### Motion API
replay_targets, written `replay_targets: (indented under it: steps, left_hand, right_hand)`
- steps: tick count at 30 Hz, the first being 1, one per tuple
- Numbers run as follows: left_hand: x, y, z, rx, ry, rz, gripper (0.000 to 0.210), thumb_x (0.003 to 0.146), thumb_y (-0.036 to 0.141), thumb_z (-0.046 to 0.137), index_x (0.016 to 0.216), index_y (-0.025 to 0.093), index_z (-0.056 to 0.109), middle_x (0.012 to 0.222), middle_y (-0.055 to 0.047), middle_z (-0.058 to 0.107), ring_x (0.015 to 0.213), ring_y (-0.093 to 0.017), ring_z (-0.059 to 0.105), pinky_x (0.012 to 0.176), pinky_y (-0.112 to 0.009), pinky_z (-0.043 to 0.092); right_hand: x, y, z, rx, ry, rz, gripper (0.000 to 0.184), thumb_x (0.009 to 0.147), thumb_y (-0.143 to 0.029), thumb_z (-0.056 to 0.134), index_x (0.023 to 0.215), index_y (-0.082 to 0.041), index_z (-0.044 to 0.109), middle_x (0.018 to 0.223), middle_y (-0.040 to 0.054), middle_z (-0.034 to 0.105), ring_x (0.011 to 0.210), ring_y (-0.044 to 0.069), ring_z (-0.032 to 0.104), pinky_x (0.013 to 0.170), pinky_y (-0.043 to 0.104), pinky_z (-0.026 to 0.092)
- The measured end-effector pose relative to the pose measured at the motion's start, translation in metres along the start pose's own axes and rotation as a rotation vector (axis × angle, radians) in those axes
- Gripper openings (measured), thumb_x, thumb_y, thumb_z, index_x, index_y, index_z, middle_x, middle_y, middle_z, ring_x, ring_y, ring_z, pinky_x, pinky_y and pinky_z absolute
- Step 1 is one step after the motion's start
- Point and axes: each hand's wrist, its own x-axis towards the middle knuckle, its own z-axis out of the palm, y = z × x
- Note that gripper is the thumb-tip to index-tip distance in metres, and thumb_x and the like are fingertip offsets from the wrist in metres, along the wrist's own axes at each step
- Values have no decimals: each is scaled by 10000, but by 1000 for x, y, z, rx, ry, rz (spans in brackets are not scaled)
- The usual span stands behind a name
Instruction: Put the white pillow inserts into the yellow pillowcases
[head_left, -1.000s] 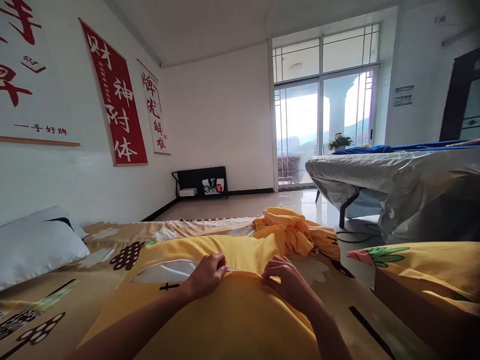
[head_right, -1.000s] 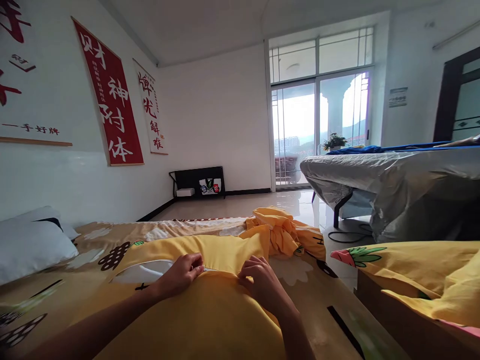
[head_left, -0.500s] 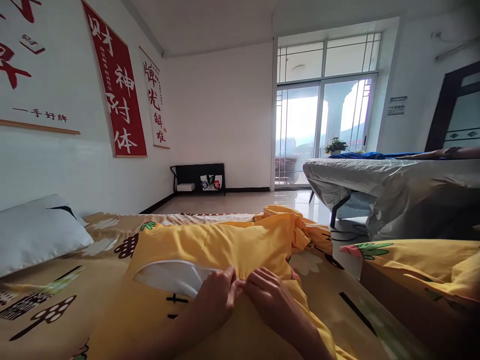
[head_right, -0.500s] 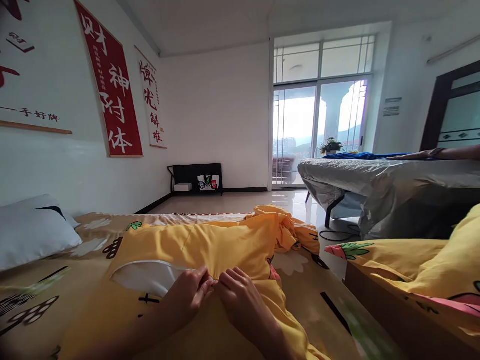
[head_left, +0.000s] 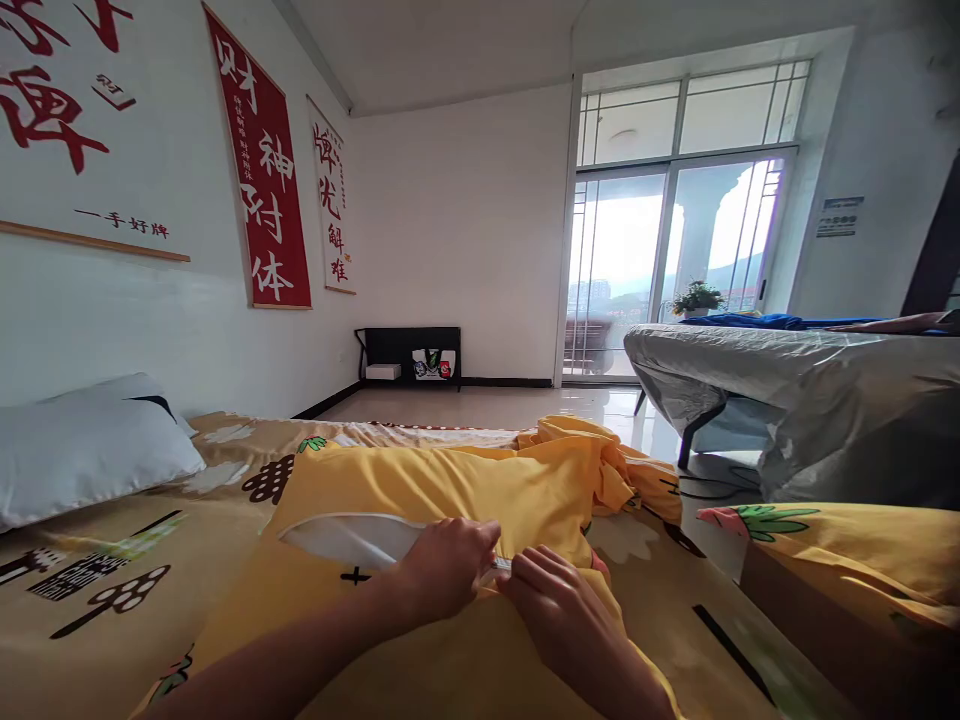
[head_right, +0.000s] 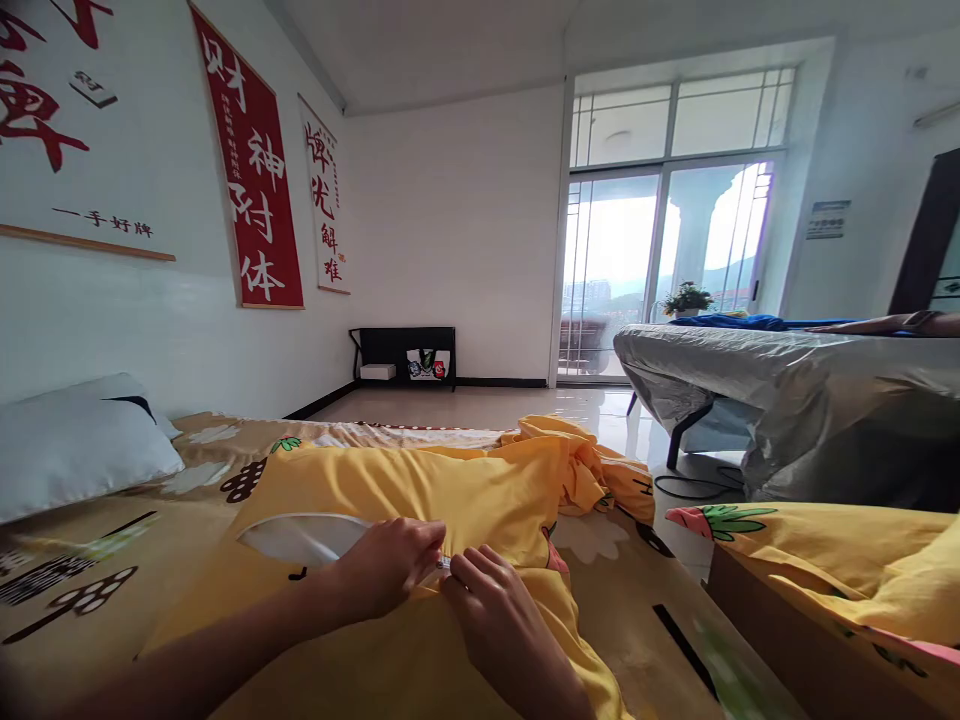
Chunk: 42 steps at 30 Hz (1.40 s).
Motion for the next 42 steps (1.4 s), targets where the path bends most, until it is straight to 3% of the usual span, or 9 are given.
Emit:
replay_targets:
  steps: [6, 11, 16, 19, 22, 25, 33, 39, 42]
  left_hand:
    - [-8, -7, -2, -41, -30, -41, 148, 906, 242, 406, 789, 214, 493, 736, -45, 641, 652, -186, 599, 535, -274, 290]
    - [-18, -23, 15, -50, 25, 151, 105, 883, 205, 427, 779, 209, 441, 791, -27, 623, 677, -158, 562, 584, -263, 323]
    - [-12, -21, 17, -234, 70, 31, 164, 931, 236, 342, 787, 218, 418, 666, -6, 553, 593, -141, 499, 570, -251, 332]
    - [-8, -16, 14, -226, 83, -8, 158, 928, 230, 347, 808, 215, 448, 668, -19, 567, 598, -150, 515, 577, -254, 337]
    - [-6, -14, 13, -219, 75, -34, 144, 921, 216, 367, 841, 208, 486, 714, -40, 611, 642, -162, 566, 586, -249, 348]
    - [-4, -15, 13, -188, 69, -60, 148, 924, 232, 376, 851, 207, 503, 726, -54, 633, 671, -184, 601, 580, -253, 346]
    - [6, -28, 22, -180, 68, -66, 159, 948, 283, 349, 906, 223, 490, 773, -57, 659, 732, -212, 634, 617, -257, 361]
    - [7, -39, 26, -272, 68, -41, 163, 953, 302, 333, 882, 226, 458, 750, -39, 645, 673, -180, 608, 601, -247, 361]
    - [-2, -38, 21, -163, 32, -55, 162, 953, 279, 323, 902, 221, 466, 717, -38, 642, 655, -192, 614, 571, -257, 339]
  right_hand:
    - [-1, -1, -2, 56, 13, -2, 259, 939, -90, 394, 830, -188, 607, 731, 24, 569, 663, 151, 502, 644, 286, 420]
    - [2, 3, -4, 164, -40, 21, 222, 942, -131, 452, 842, -199, 638, 739, 20, 590, 686, 149, 527, 638, 274, 416]
    - [7, 16, 6, 406, -4, 202, 196, 952, -261, 495, 867, -230, 669, 862, 32, 644, 814, 159, 590, 717, 272, 477]
    - [10, 20, 17, 357, 109, 330, 195, 953, -288, 484, 968, -227, 669, 914, 59, 672, 859, 193, 607, 757, 325, 496]
    - [11, 20, 23, 306, 34, 317, 183, 922, -261, 533, 1038, -238, 674, 976, 63, 688, 891, 205, 611, 792, 351, 490]
    - [10, 19, 25, 306, -42, 275, 169, 912, -230, 551, 1011, -245, 686, 952, 49, 690, 864, 187, 608, 783, 328, 470]
    - [7, 22, 46, 178, 77, 268, 255, 957, -188, 446, 745, -197, 589, 708, 14, 605, 674, 153, 517, 687, 291, 367]
    - [5, 27, 28, 197, 12, 317, 240, 944, -174, 448, 721, -201, 532, 718, 13, 584, 691, 157, 519, 659, 276, 379]
    - [4, 25, 16, 210, -36, 313, 234, 938, -160, 447, 722, -202, 525, 727, 13, 587, 692, 153, 526, 664, 276, 391]
